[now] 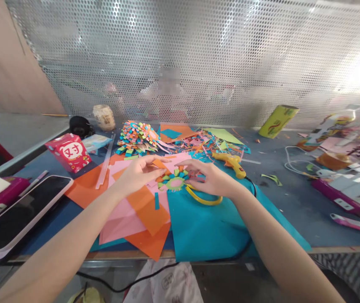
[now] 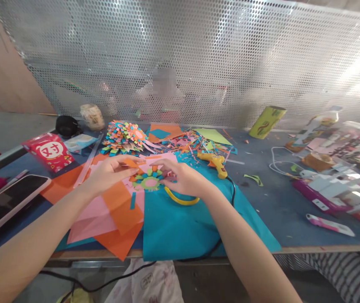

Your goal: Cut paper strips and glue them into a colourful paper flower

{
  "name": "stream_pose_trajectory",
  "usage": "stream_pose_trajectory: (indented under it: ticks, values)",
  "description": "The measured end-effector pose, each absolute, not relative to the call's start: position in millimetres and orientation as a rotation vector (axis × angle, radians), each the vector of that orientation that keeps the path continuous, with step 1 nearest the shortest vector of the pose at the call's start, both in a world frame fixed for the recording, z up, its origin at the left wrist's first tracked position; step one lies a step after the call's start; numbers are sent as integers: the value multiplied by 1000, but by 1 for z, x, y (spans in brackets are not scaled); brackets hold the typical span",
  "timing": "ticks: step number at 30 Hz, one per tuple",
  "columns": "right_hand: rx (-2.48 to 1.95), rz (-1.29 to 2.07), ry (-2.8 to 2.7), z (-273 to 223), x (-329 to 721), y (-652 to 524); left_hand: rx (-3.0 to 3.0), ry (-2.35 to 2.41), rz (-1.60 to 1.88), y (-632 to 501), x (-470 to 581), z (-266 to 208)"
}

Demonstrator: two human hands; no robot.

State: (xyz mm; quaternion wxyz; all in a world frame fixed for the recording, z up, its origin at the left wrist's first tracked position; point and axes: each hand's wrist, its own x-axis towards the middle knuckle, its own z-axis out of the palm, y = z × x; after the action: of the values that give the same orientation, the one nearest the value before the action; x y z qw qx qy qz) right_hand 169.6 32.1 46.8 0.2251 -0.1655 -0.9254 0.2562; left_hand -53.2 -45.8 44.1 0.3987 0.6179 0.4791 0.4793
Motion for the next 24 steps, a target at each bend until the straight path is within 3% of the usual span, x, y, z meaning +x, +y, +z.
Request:
stream_pose_trajectory:
  ticks: [12,24]
  values:
    - [-476,619,-2580,43,170,35,1589,1238,1211,-46,-52,45]
    - [-521,737,-2558,46,167,32,1525,1247,1182,-45,-50,42]
